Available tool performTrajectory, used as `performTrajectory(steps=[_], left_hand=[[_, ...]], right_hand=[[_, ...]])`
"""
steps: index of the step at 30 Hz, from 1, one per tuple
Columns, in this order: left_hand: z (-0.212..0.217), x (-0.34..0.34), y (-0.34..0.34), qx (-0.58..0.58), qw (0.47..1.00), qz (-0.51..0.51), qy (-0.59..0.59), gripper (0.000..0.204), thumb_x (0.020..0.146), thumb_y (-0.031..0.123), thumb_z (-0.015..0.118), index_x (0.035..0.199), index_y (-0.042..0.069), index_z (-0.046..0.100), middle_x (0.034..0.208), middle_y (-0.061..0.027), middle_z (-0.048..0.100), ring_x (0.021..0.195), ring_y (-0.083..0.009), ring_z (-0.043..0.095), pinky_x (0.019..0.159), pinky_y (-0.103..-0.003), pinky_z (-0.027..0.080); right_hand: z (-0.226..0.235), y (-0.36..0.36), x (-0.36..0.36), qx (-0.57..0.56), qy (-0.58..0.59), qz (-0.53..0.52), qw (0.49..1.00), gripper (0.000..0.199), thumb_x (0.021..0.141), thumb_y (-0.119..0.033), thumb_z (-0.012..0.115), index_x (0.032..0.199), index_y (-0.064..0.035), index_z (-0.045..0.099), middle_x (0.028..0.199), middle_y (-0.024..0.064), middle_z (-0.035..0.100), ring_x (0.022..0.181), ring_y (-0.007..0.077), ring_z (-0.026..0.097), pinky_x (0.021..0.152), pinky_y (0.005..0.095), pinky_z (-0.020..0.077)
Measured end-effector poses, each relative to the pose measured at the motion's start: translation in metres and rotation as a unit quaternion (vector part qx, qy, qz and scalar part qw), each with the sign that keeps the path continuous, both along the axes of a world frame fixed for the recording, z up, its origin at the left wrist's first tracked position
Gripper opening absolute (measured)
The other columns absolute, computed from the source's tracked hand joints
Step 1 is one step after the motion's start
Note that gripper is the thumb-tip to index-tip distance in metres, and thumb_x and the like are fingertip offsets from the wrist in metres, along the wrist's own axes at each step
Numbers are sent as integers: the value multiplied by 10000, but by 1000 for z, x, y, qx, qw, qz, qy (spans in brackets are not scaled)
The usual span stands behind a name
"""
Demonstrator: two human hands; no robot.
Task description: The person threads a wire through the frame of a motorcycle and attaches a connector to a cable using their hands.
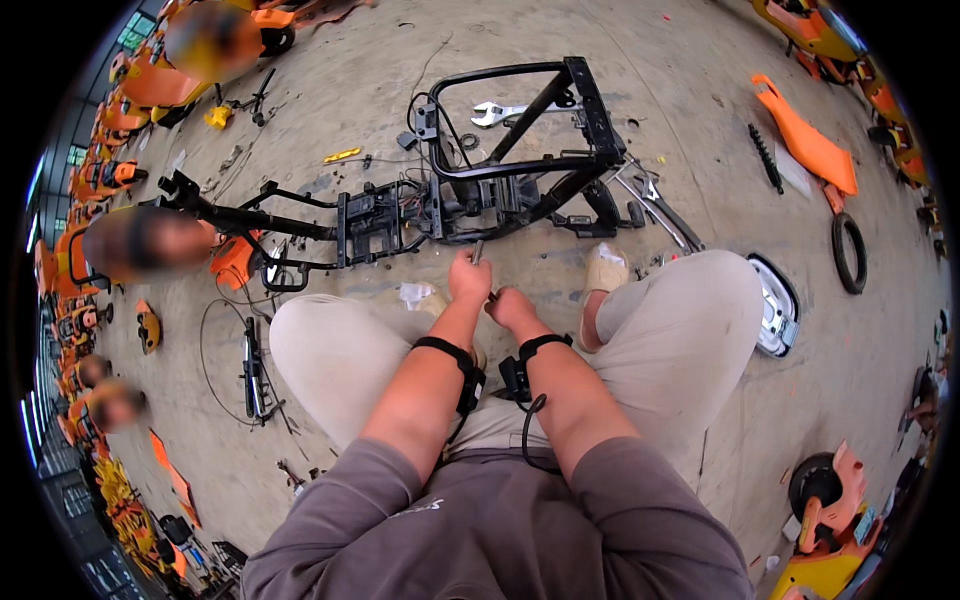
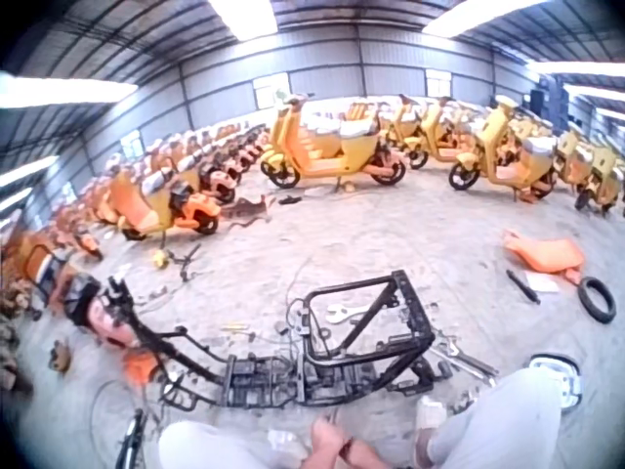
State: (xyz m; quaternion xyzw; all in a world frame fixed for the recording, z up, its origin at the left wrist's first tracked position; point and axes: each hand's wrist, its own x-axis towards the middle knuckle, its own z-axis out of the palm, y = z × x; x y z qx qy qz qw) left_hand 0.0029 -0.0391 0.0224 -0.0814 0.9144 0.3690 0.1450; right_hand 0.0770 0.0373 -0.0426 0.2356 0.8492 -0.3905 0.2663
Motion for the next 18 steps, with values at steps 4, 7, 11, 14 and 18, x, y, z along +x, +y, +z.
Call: performTrajectory(steps=[4,7,11,14,18], left_hand=[[-9,1,-8,-6,999,35,1,377,839,246,682,1155,43,662,1011,-234,717,978,-411,684,871,-482,530],[1,4,5,-17,1000,7,-8,372,847,254,673,1159,52,659,1010,-239,713,976,-416,681,864,-483,530],[-13,12,-11,-21,997,-53,60,359,855,243,679,1164,61,660,1011,-230,712,978,-426,675,857,-487,531],[3,16,7,-10,993,-100,67,340,866,211,683,1168,59,656,1036,-220,709,992,-436,663,862,-487,529],[3,16,13,-7,990,-124,72,319,863,133,682,1169,48,652,1099,-227,689,1008,-435,652,868,-488,524]], right_hand=[[-5,-3,0,29,-1,-5,1000,374,844,-353,664,1128,-117,715,1128,174,716,1067,370,671,887,467,532],[-27,5,6,-13,18,-32,999,379,853,-358,651,1140,-118,713,1154,166,713,1072,364,671,899,470,531],[-9,-10,3,-46,25,33,998,393,902,-365,625,1076,-22,709,1051,234,716,1013,405,676,866,477,530],[-30,-4,7,1,75,45,996,341,915,-349,604,1043,-54,716,1061,240,710,1040,401,670,853,481,532],[-43,-15,0,1,32,-32,999,344,924,-363,594,1066,-69,704,1116,212,706,1058,394,662,841,461,536]])
